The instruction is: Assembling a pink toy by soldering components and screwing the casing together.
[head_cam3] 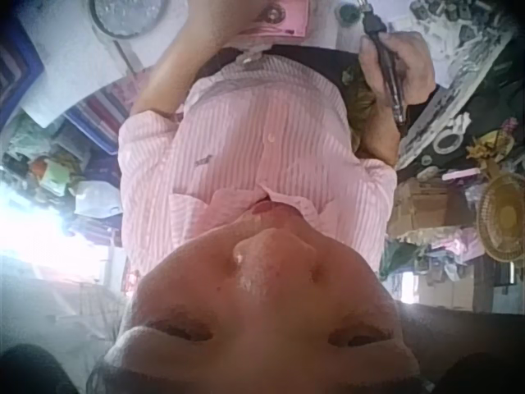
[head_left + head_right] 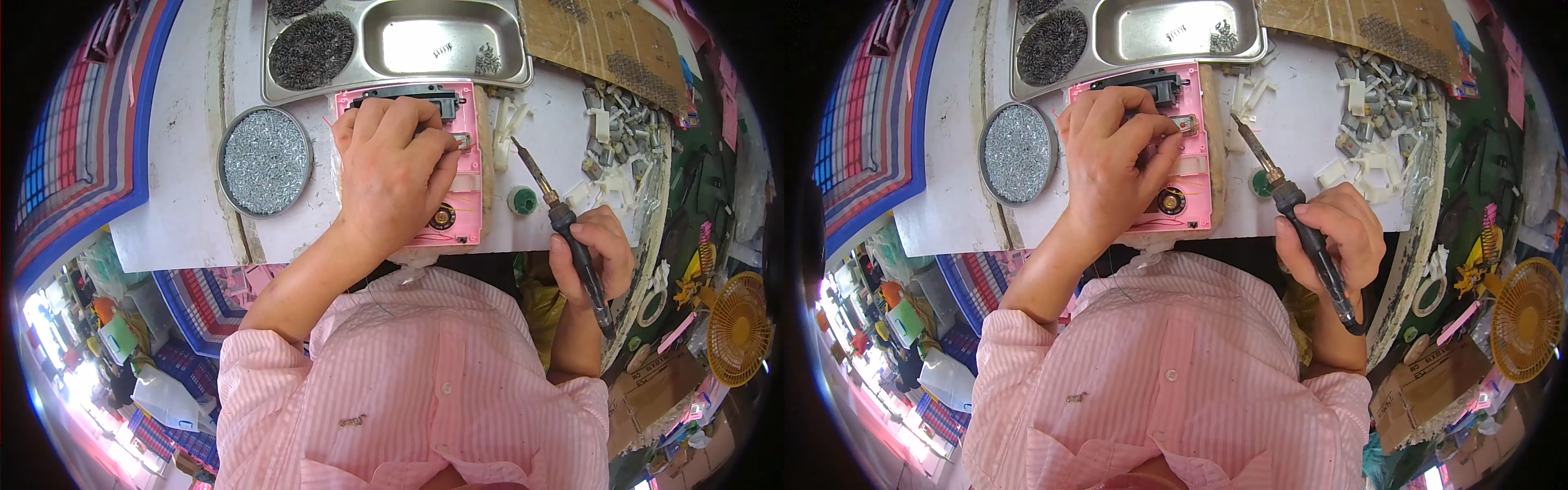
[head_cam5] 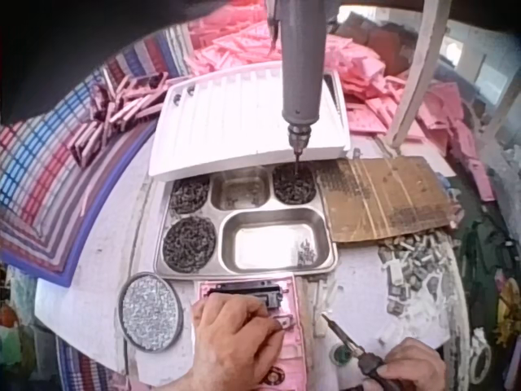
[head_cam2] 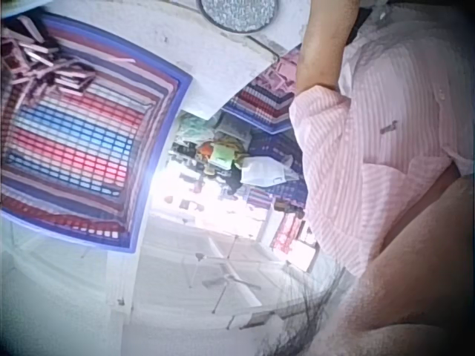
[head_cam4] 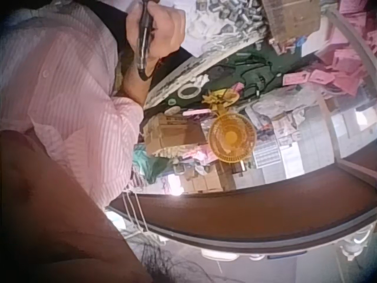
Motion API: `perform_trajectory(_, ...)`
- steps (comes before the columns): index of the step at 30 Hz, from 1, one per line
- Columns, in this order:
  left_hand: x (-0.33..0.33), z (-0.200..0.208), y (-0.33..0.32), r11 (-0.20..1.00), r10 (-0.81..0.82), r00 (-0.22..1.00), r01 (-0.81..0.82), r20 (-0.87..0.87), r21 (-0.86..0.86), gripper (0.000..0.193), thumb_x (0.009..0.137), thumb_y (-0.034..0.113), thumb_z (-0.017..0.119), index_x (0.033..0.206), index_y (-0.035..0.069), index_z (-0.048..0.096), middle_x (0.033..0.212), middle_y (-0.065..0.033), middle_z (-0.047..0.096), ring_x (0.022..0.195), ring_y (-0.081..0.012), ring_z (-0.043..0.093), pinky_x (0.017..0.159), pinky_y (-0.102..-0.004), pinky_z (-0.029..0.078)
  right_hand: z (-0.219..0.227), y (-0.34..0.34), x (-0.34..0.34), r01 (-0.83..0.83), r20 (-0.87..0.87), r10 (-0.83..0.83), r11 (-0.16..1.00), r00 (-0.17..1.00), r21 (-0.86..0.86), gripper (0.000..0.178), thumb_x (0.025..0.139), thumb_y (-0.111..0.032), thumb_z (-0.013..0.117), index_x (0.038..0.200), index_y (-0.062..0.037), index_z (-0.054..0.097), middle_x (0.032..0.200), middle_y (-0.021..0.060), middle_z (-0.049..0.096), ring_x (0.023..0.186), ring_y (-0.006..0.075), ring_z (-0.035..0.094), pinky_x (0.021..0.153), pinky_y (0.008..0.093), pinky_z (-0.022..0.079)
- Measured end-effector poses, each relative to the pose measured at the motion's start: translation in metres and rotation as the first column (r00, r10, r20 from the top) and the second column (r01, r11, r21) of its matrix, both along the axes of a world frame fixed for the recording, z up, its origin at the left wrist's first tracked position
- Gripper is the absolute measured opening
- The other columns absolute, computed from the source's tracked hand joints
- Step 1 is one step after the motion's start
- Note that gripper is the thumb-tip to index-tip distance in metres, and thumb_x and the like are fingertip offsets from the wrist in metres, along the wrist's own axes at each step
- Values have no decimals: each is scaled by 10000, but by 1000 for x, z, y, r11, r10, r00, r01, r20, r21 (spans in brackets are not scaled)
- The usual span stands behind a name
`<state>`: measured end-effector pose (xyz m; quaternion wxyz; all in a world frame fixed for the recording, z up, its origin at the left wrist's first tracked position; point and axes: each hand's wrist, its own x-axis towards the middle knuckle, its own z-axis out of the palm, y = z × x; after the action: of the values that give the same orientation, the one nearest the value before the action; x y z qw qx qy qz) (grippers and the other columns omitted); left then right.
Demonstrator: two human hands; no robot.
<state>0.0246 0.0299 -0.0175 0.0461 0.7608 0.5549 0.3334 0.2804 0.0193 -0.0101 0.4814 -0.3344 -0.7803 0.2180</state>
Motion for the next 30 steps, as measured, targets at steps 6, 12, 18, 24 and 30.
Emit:
perform_trajectory(6, -1, -3, -1, 1000, -8, 1000, 8, 9, -13, 108, 739, 150, 767, 815, 133, 692, 957, 1, 601, 920, -238, 540, 855, -427, 359, 1, 5, -1, -26, 0, 26, 1000, 1000, -7, 333, 711, 32, 791, 984, -9, 604, 639, 77, 580, 520, 199, 526, 483, 291, 390)
perform_trajectory(12, 5, -1, 0, 999, 21, 1000, -21, 7, -26, 107, 741, 154, 750, 811, 122, 677, 941, -18, 588, 893, -256, 535, 832, -427, 374, -6, 7, -8, -69, -4, 69, 997, 998, -33, 349, 698, 29, 800, 993, -11, 616, 648, 72, 580, 521, 201, 532, 482, 293, 395)
perform_trajectory(18, 6, -4, 3, 999, 34, 999, -34, 2, -15, 109, 731, 143, 736, 790, 116, 647, 925, -29, 577, 876, -263, 532, 815, -420, 390, -12, 8, -15, -84, -15, 83, 995, 996, -51, 357, 692, 32, 800, 995, -21, 619, 652, 73, 581, 520, 205, 537, 482, 295, 400)
perform_trajectory(24, 4, -3, 5, 1000, 11, 1000, -11, -5, 8, 156, 685, 75, 763, 814, 104, 679, 907, -33, 569, 833, -253, 519, 746, -380, 392, -13, 10, -18, -92, -18, 91, 994, 996, -55, 358, 694, 32, 798, 995, -22, 612, 656, 75, 584, 521, 208, 539, 481, 294, 402)
perform_trajectory(30, 4, -4, 4, 1000, 22, 1000, -22, -11, 5, 126, 704, 123, 749, 783, 113, 651, 909, -20, 570, 857, -251, 529, 794, -409, 389, -14, 11, -18, -99, -22, 98, 994, 995, -55, 357, 697, 29, 798, 998, -21, 612, 656, 74, 581, 523, 210, 539, 480, 296, 402)
